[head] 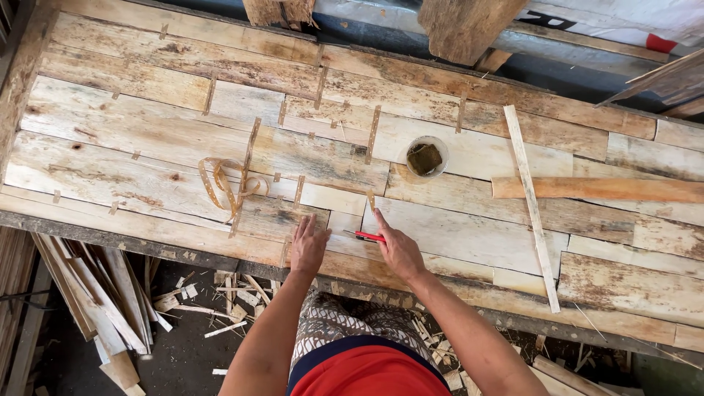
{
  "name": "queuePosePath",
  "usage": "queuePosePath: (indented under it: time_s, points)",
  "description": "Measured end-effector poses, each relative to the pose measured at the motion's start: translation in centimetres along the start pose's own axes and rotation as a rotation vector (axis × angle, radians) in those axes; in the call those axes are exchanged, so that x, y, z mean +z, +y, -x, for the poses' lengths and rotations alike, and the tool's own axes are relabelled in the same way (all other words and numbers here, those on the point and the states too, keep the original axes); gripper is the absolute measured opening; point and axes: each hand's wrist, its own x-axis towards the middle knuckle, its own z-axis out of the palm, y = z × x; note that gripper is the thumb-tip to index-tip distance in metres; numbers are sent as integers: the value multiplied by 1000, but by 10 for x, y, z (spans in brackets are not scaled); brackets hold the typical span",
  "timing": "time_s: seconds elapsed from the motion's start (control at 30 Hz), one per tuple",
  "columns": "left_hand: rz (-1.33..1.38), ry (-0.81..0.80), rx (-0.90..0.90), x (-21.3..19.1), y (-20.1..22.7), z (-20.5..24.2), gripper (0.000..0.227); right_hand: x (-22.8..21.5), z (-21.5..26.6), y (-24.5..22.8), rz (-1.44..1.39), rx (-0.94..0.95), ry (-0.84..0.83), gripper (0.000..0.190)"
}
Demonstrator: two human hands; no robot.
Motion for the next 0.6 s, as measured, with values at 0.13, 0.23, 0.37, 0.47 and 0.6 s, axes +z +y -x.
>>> queuePosePath:
  time_s: [0.13, 0.23, 0.37, 0.47, 0.6]
  points:
    - [8, 4, 3, 3, -4, -2, 21, 3, 0, -2, 58, 1, -1, 93]
    - [7, -11, 0, 2, -6, -2, 19, 10, 1, 2, 104, 30, -40, 86]
    - [-32, -15, 61, 4, -11, -2, 24, 7, 0, 1, 91, -22, 3, 88]
    - [-46, -24, 70, -6, -8, -2, 28, 4, 2, -1, 52, 3, -5, 89]
    - [-57, -72, 54, -13, -14, -4, 35, 10, 5, 2, 69, 19, -9, 90]
